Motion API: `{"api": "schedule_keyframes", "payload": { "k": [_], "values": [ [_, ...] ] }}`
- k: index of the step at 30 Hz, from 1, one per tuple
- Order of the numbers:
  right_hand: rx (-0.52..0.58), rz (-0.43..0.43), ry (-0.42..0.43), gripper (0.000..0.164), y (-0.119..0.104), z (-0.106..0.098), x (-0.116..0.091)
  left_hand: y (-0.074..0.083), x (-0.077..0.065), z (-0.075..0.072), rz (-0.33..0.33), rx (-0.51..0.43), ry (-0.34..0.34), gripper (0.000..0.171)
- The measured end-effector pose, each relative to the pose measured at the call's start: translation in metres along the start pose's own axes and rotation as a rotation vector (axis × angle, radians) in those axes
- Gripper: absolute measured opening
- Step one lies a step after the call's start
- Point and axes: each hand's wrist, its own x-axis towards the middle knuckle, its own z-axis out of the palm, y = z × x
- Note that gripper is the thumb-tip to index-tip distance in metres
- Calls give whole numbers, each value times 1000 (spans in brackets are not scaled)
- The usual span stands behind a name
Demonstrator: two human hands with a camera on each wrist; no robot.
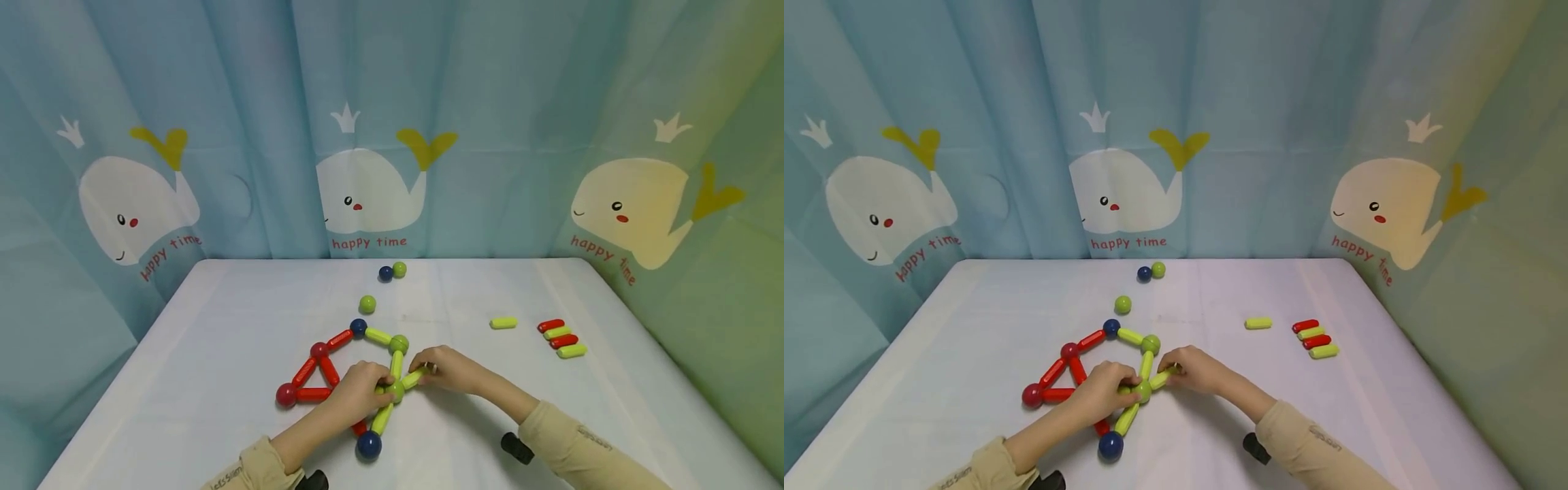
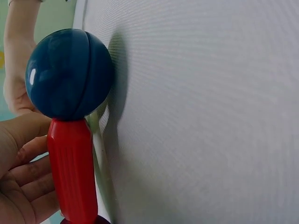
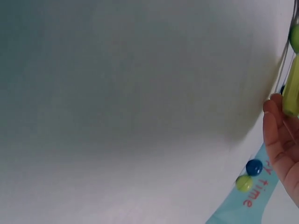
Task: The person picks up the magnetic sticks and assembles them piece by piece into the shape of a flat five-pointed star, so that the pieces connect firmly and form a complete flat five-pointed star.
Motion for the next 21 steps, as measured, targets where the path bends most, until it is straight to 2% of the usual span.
{"api": "schedule_keyframes", "payload": {
  "k": [6,10,13,16,21],
  "values": [
    [41,38,12,14,15,-11,-11,0,0,1,-30,9,-4,17],
    [1,61,67,14,27,-25,-24,2,1,1,-41,8,-10,18],
    [-69,101,131,13,38,-36,-34,2,0,2,-43,2,-9,18],
    [-152,151,235,11,51,-46,-43,2,-1,3,-48,0,-3,17],
    [-222,280,378,12,74,-59,-55,3,0,2,-61,5,2,18]
  ]
}}
